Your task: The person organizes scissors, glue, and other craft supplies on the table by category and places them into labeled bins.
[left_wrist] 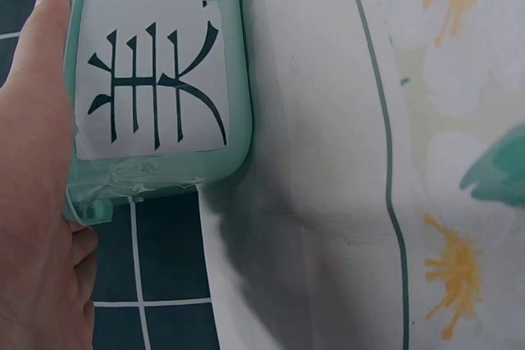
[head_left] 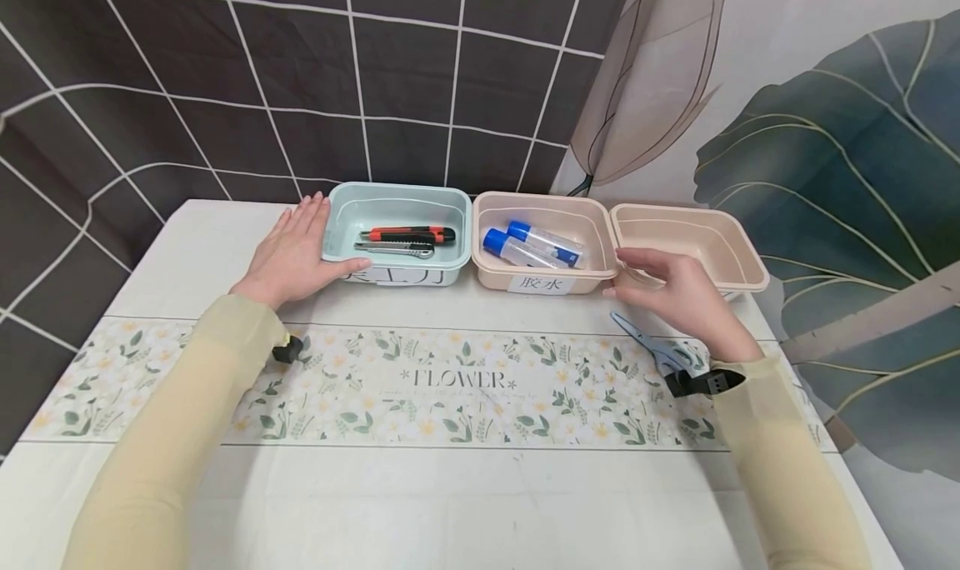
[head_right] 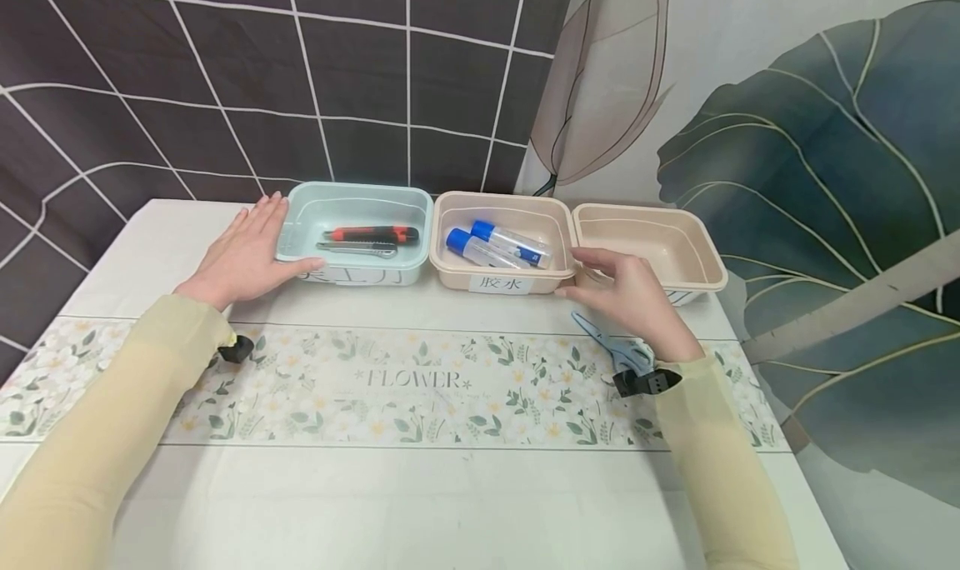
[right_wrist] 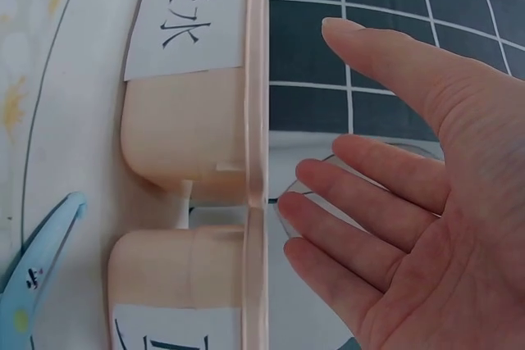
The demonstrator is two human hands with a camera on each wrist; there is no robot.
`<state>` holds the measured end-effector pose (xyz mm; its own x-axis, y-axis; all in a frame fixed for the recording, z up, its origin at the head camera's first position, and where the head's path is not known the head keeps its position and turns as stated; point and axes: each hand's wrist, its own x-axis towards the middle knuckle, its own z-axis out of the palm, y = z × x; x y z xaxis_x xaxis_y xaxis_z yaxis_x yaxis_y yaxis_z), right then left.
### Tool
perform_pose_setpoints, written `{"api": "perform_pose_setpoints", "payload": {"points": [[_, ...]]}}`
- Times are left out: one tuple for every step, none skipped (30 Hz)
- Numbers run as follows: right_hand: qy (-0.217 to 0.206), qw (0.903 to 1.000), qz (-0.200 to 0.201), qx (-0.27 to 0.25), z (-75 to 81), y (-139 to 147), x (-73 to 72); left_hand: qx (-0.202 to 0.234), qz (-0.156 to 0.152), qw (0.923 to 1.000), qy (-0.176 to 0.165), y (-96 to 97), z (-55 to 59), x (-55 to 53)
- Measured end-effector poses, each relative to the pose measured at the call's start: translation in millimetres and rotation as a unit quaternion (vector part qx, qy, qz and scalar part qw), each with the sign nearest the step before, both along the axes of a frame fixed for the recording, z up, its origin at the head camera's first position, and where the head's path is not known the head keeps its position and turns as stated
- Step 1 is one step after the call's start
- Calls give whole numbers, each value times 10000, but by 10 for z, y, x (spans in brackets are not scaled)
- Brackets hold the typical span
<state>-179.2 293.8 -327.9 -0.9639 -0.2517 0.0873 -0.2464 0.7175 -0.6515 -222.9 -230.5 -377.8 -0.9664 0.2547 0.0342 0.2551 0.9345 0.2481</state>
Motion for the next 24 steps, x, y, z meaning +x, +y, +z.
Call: {"api": "perform_pose_setpoints", "payload": {"points": [[-10,10000,-11,18,-3,5,12,-9,0,10000,-3,0,1,0],[-16,10000,-30,53,-8,12,22,-22,3,10000,-6,1,2,0],[-27,10000,-37,71,-12,18,32,-21,2,10000,-7,3,3,2],[-38,9999,-33,88,-17,25,42,-24,2,10000,-7,4,4,4],[-51,9999,-31,113,-19,32,53,-18,8,10000,-10,5,6,4],[-74,9999,-31,120,-20,40,64,-18,6,10000,-8,4,6,4],[-85,9999,-24,125,-20,46,75,-23,5,10000,-8,5,5,4],[-88,9999,-17,128,-22,50,85,-27,9,10000,-3,5,4,4],[-86,9999,-3,122,-22,55,95,-29,13,10000,1,4,5,6],[-81,9999,8,119,-21,59,106,-25,15,10000,-3,3,8,5],[-88,9999,12,120,-21,64,117,-24,14,10000,6,3,8,4],[-85,9999,24,114,-23,68,127,-25,15,10000,9,2,10,4],[-71,9999,41,111,-27,71,135,-27,16,10000,7,2,12,4],[-71,9999,51,103,-30,75,144,-25,19,10000,5,2,15,4],[-79,9999,84,104,-34,82,154,-23,15,10000,11,3,15,4],[-92,9999,93,89,-39,89,161,-21,14,10000,12,3,15,3],[-110,9999,99,70,-45,96,165,-20,15,10000,15,3,15,2],[-117,9999,106,50,-51,101,170,-19,16,10000,11,3,15,3],[-122,9999,103,38,-56,107,175,-21,15,10000,12,3,15,4],[-118,9999,107,30,-63,115,179,-18,14,10000,16,4,16,5],[-115,9999,107,12,-69,122,184,-15,13,10000,20,5,17,6],[-112,9999,87,-11,-75,128,190,-13,13,10000,17,5,19,9],[-115,9999,79,-17,-81,134,197,-11,12,10000,20,6,20,10],[-117,9999,75,-23,-86,140,204,-9,13,10000,22,7,21,11]]}}
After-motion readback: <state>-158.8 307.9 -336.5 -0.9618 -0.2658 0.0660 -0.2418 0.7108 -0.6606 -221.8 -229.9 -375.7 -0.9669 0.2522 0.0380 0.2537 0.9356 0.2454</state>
